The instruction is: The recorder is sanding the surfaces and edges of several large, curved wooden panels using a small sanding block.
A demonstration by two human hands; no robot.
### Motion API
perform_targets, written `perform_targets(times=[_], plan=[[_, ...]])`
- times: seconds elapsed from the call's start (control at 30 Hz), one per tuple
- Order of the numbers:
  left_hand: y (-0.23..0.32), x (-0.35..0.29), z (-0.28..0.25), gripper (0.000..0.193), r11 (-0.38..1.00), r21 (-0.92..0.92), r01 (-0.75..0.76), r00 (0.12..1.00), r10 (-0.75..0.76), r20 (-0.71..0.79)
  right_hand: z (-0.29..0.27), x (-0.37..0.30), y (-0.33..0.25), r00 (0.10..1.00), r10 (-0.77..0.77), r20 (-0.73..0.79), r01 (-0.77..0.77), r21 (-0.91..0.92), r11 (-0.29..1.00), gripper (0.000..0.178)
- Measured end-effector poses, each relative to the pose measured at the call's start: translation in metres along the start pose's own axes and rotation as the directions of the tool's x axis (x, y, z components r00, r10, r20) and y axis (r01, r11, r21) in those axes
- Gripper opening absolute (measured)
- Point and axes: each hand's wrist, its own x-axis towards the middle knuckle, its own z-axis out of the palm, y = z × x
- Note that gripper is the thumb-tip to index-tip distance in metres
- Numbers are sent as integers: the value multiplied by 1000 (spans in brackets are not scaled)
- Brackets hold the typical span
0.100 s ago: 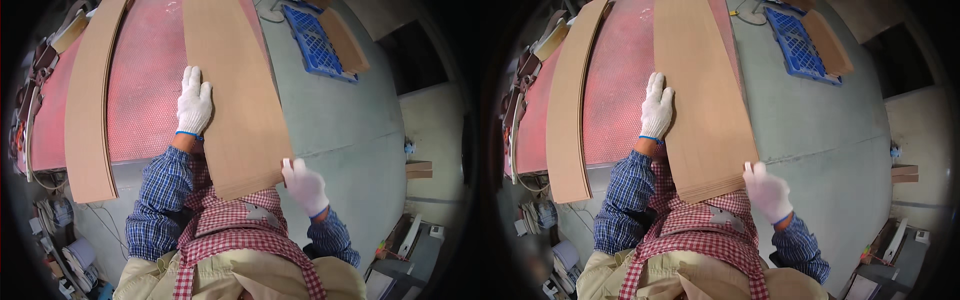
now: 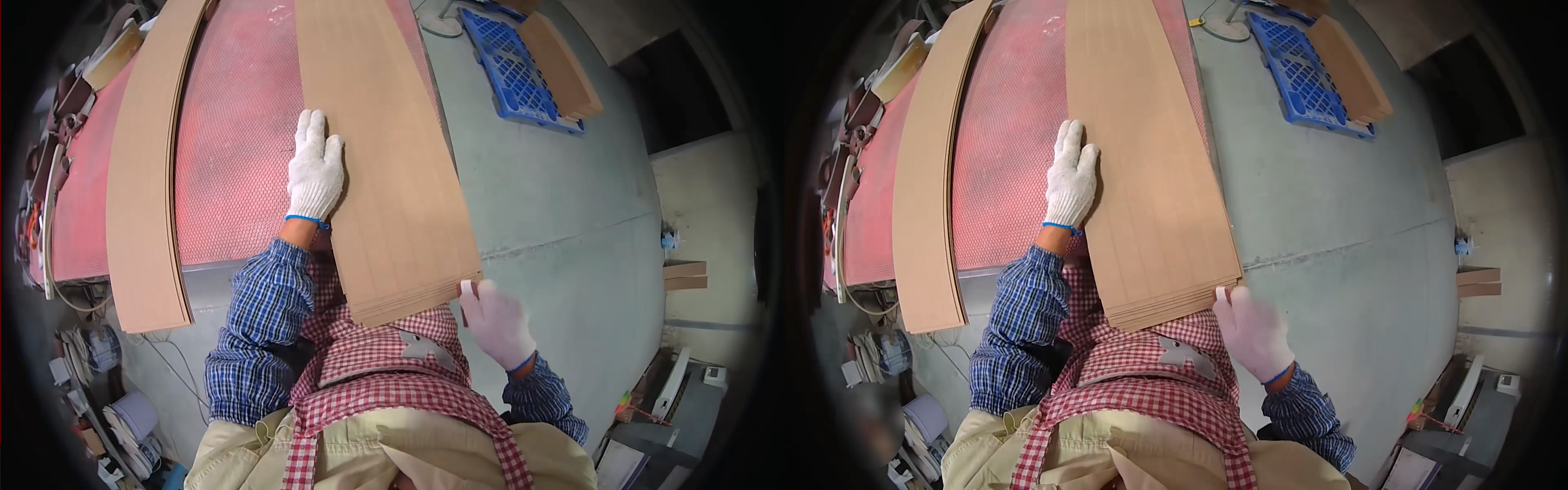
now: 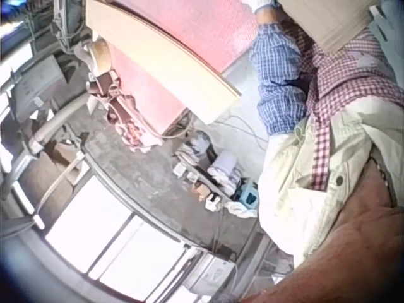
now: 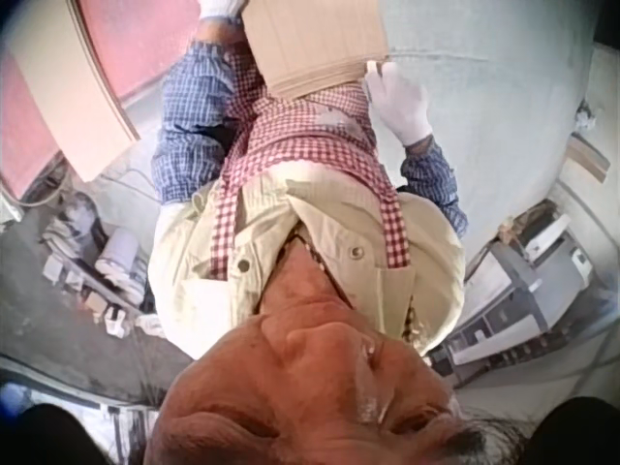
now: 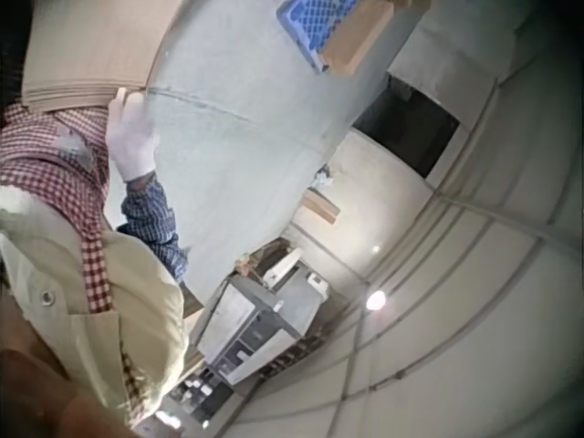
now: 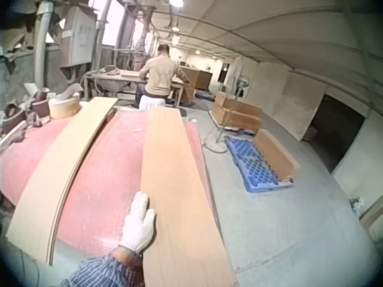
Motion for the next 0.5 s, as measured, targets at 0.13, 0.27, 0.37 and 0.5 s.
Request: perform_targets(times=[0.13, 0.27, 0.37, 0.5], plan=[[-7, -1, -2, 54, 999, 49, -23, 1000, 23, -2, -7, -12, -26, 993, -25, -112, 37, 104, 994, 28], [-8, -1, 1, 54, 994, 79, -70, 997, 71, -10, -5, -1, -37, 991, -59, -119, 65, 46, 997, 28], [-2, -2, 1, 54, 998, 56, -26, 1000, 26, 12, 0, 3, -38, 992, -83, -91, 82, -22, 996, 24], [-1, -1, -3, 54, 997, 57, -58, 998, 60, -23, -2, 17, -42, 956, -270, -117, 238, -234, 943, 21]])
